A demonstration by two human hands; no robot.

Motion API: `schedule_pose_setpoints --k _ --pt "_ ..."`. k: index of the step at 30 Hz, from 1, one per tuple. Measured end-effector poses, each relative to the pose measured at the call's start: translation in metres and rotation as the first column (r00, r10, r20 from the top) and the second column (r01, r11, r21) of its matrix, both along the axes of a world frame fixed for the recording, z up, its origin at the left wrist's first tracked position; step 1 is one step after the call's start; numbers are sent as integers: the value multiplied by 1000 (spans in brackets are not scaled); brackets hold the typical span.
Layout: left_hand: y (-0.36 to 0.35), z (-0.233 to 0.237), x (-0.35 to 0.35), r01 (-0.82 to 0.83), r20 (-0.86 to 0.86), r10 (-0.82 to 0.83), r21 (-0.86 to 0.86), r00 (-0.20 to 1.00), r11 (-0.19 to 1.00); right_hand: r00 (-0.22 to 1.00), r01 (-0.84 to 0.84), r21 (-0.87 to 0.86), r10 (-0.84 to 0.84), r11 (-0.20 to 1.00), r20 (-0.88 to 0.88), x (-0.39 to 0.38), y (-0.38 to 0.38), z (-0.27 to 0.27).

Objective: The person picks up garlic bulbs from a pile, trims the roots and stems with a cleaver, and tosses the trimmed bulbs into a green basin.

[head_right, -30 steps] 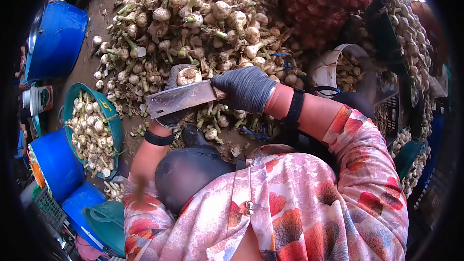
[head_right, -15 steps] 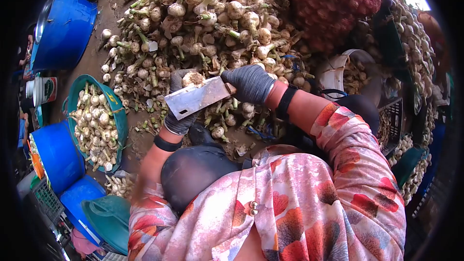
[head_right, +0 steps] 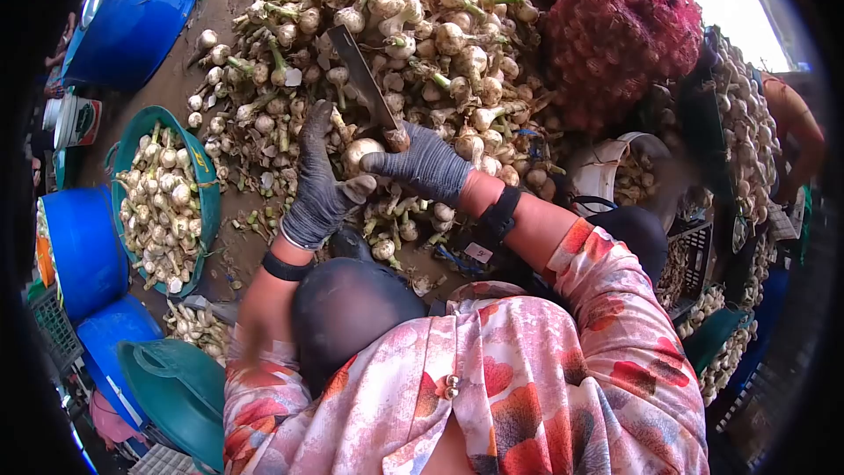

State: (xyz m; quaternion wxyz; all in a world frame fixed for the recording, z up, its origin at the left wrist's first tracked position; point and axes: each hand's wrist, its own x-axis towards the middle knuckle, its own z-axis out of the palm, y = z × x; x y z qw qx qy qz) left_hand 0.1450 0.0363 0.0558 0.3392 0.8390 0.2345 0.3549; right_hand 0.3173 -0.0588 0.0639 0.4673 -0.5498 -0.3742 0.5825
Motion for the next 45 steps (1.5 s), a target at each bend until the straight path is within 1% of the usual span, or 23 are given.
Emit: schedule_pose_setpoints --k 2,3,4,5,6,10,13,14,16,18,19,20,21,23,24,26,28,30,33,36,40,44,45 --pt "0 -12 -11 28 49 -8 -430 999 903 999 -17 47 15 999 37 -6 -3 0" --pt "-5 -18 -19 104 91 -57 -679 994 727 943 -40 100 4 994 333 -7 -5 -18" --pt "-8 -9 -22 173 149 -87 -859 985 481 945 -80 93 46 992 324 -11 -8 -23" --pt "-6 -18 -26 133 -150 -246 -529 958 838 943 -121 92 86 988 320 -16 -5 -12" --pt "-4 -26 -31 141 -428 -138 -25 893 990 888 -175 108 110 979 446 -12 -10 5" --pt "-16 -73 -46 82 -396 -50 65 917 994 570 -395 47 205 917 796 1 -11 14" --pt "-15 -37 -61 80 -359 -143 -186 922 979 458 -391 -132 316 911 831 20 -11 1" --pt "-17 1 -58 -67 -125 -41 -746 991 662 486 -304 -203 335 931 807 32 -14 -9" --pt "17 21 -97 -70 76 255 -851 964 520 548 -149 -284 318 947 774 57 -21 -17" --pt "72 24 -158 179 546 575 -801 610 572 607 -67 -140 152 988 780 76 -36 -30" --pt "103 18 -203 496 760 540 -648 362 578 659 -71 -108 128 992 741 82 -37 -18" --pt "102 54 -192 139 539 802 -842 258 521 656 -14 -173 139 985 742 82 -36 -5" --pt "116 49 -213 322 505 838 -844 207 429 650 43 -227 145 973 746 83 -34 4" --pt "125 31 -178 48 259 922 -966 287 256 661 80 -198 96 977 744 83 -31 7" --pt "123 20 -154 5 185 865 -978 466 207 668 99 -188 75 977 741 82 -31 6" --pt "128 -27 -107 -16 138 542 -963 829 271 702 81 -104 17 991 712 78 -32 -9" --pt "134 -61 -35 -299 -195 336 -908 922 292 696 61 -112 38 992 717 71 -28 -10" --pt "135 -98 24 -472 -392 280 -584 876 660 668 42 -143 79 989 740 62 -24 -1" --pt "154 -139 72 -534 -585 151 -566 797 628 643 22 -171 117 985 757 68 -26 -22" --pt "149 -133 81 -673 -671 325 -355 667 649 681 35 -139 78 990 728 68 -28 -28" --pt "109 -100 40 -229 -118 197 -566 973 792 600 -19 -72 69 997 797 64 -28 -32" --pt "59 -76 -4 -9 -33 -16 -655 999 755 551 -152 -27 107 988 828 29 -29 -10" --pt "50 -79 -21 59 -163 -131 -387 978 920 515 -219 11 106 976 850 22 -29 -5"
